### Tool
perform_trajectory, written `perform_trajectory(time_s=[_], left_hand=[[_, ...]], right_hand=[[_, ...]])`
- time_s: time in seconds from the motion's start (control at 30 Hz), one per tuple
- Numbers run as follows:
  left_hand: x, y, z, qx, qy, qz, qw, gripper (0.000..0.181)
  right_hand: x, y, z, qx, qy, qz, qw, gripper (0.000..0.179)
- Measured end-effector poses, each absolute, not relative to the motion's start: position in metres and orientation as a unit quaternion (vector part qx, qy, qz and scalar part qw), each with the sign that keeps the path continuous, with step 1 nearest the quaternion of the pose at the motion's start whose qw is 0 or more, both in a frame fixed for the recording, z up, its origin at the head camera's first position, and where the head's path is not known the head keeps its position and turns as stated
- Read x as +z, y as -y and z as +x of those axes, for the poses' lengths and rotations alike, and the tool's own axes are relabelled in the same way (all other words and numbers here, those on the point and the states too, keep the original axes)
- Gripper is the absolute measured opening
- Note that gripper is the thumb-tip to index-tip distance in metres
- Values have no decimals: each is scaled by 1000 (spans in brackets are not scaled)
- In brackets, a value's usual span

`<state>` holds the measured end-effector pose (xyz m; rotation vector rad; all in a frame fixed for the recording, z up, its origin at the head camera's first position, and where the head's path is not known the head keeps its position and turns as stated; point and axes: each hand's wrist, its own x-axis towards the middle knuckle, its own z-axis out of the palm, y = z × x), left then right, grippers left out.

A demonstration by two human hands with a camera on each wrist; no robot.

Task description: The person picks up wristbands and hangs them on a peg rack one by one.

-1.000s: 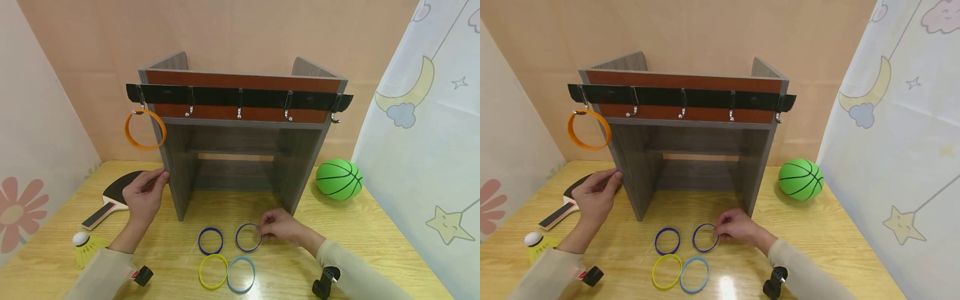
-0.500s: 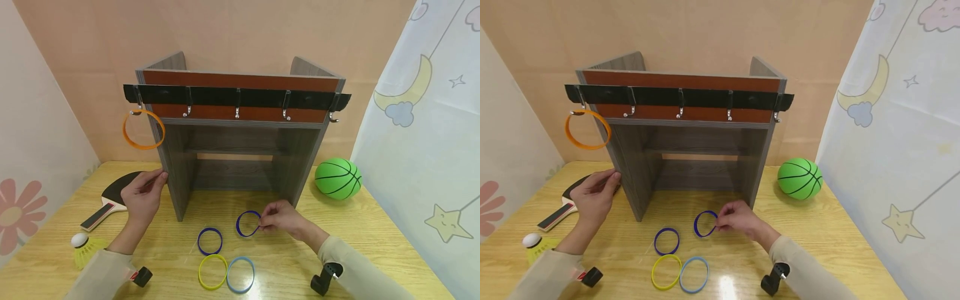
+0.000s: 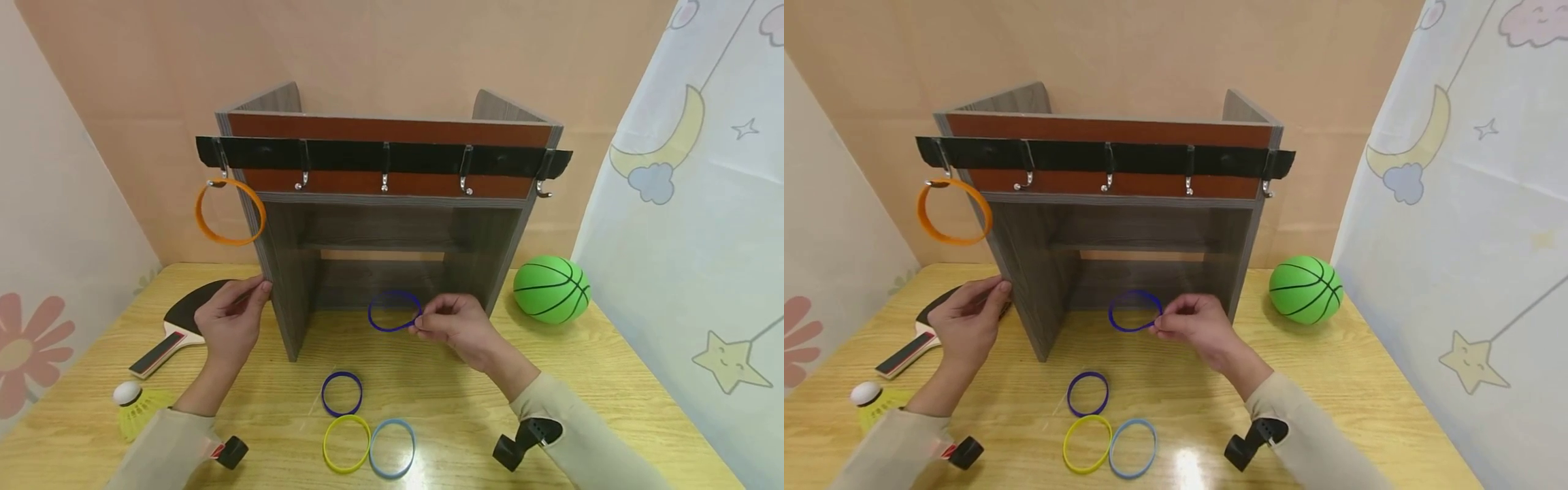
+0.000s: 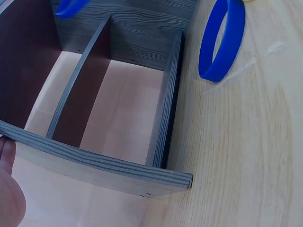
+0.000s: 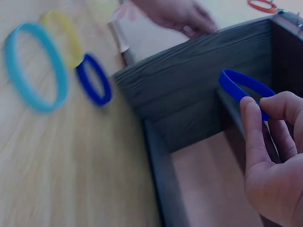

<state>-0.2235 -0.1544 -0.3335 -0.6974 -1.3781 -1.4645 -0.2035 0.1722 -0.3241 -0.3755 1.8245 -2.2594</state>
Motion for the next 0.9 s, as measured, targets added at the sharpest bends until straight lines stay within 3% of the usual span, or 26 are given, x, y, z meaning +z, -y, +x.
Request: perform_trajectory(time_s=[0.63,0.9], left_hand=[[-331,158,-221,-601,562,-287,490,9],[-339,158,-228,-632,541,-301,467,9]], right_hand=[[-258,-125,-190,-820,-530,-204,68,20],[-243,-111,-191,-835,-496,-231,63,23]])
